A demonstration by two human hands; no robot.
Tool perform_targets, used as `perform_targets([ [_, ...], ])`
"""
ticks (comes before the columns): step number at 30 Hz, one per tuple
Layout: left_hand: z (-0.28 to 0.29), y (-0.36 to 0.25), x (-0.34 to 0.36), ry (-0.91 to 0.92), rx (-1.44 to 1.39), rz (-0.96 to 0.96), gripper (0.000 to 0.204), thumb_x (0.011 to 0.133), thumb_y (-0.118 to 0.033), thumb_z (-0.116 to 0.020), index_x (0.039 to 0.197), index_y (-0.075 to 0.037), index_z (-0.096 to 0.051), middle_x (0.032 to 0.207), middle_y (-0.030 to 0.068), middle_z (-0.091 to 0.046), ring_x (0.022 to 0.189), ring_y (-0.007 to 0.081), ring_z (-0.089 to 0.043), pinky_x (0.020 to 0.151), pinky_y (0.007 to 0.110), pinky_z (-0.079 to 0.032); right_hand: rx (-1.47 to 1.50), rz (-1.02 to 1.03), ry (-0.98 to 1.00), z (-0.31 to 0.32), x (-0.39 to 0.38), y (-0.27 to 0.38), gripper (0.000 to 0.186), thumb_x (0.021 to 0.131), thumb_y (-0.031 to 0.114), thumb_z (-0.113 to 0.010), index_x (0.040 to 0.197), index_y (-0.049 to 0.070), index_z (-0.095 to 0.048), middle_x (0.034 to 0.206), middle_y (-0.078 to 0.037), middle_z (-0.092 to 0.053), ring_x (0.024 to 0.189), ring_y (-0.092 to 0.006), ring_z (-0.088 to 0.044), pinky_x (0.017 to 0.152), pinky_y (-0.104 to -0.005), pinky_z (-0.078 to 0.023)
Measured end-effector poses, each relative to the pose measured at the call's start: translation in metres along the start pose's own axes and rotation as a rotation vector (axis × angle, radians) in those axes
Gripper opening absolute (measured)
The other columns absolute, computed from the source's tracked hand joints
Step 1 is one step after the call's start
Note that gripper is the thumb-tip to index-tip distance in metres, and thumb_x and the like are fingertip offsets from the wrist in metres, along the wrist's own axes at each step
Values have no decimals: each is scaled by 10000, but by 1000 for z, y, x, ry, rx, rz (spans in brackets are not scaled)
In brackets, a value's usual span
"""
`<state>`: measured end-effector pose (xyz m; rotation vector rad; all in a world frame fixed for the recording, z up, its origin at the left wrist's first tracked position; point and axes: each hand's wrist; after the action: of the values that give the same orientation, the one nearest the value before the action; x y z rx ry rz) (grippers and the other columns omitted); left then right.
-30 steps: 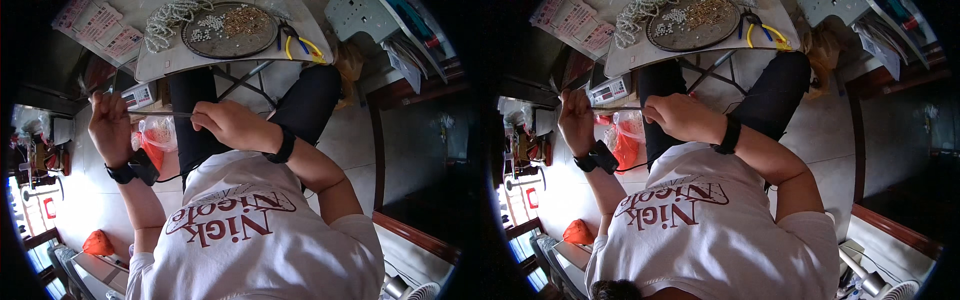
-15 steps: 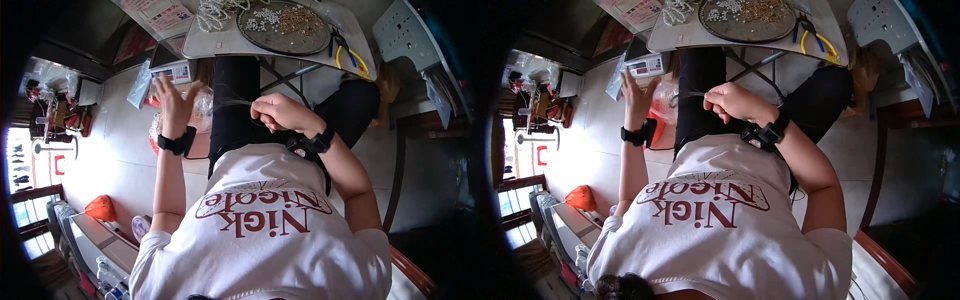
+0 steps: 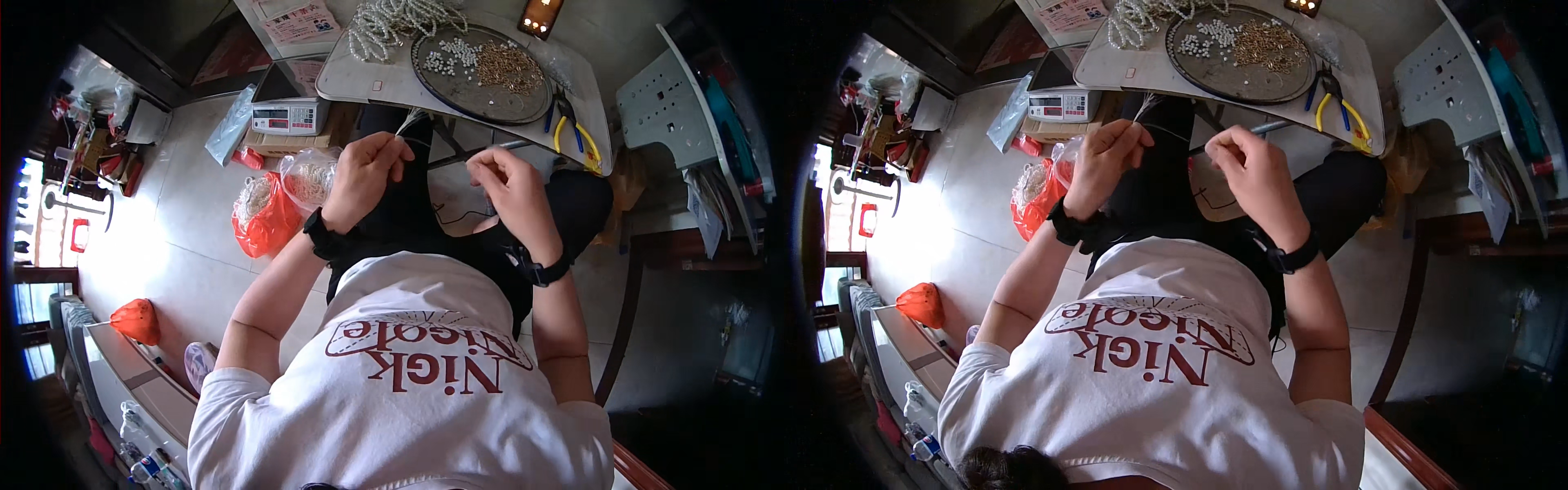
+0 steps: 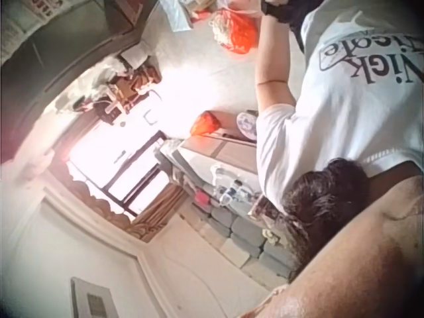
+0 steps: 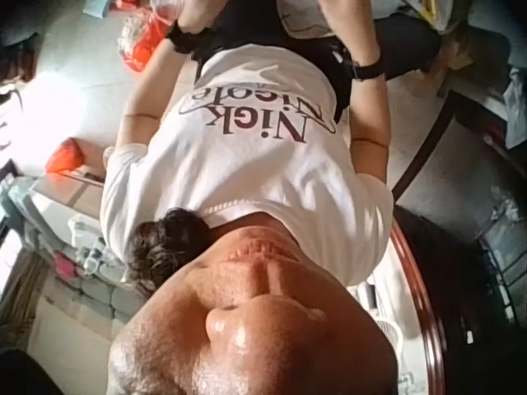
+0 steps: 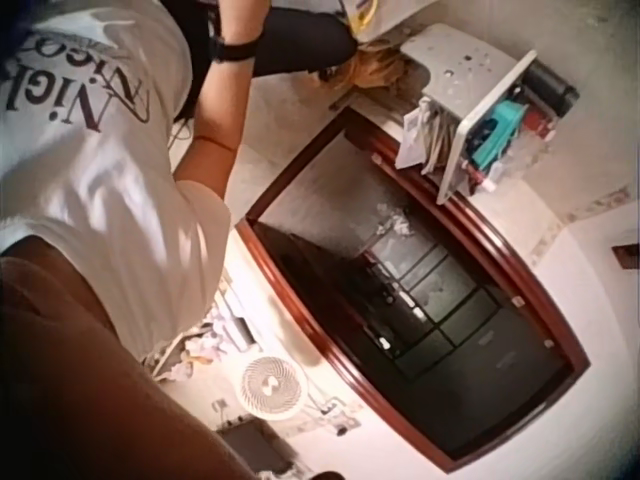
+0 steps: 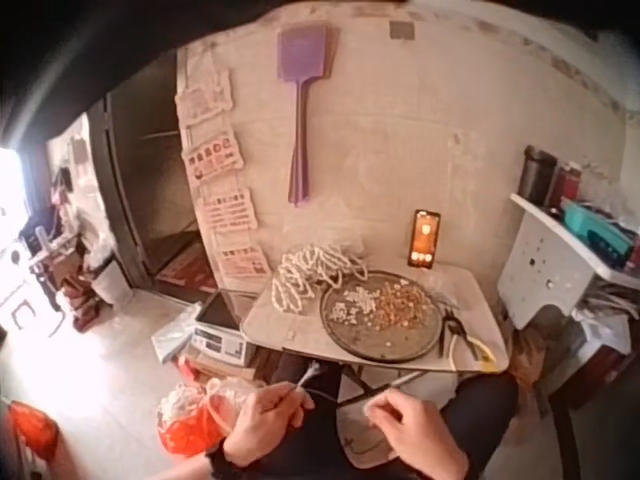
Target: Assembling a pearl necklace by stringing beads and using pliers to attach hardware.
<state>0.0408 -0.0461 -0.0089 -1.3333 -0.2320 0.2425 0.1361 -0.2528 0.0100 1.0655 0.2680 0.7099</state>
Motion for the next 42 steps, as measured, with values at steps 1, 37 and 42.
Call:
perform_targets([
  [1,-1,-1,-1,14,-140,88,280,980,-241,-455,960,-9,-611,717,26,-612,599,68,-495,536,221,-389,9,4,-8,-10,-3,1,134,897,134,-603,941,7,-610,740,-23,-624,616,-58,-545,548,-201,-436],
  [37,25,6,13,-142,-779,80,203,996,-180,-403,877,-66,-521,687,-39,-376,560,54,-289,522,193,-262,-873,-471,-70,134,87,-126,924,676,507,-711,1354,-12,-361,1351,-245,-412,1296,-377,-340,1077,-429,-287],
  [42,11,0,5,-305,-223,-77,277,976,-259,-481,838,-33,-562,657,-41,-427,561,30,-339,498,193,-264,-759,-356,-542,124,81,-107,533,796,262,-568,1211,-60,-482,1213,-260,-517,1141,-355,-503,977,-426,-392],
])
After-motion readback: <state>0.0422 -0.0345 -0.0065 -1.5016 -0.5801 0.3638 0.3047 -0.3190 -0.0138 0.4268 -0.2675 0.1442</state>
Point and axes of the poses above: each hand's wrist, its own x-axis towards the middle knuckle, its own z-axis out of the back of the hand, y = z × x
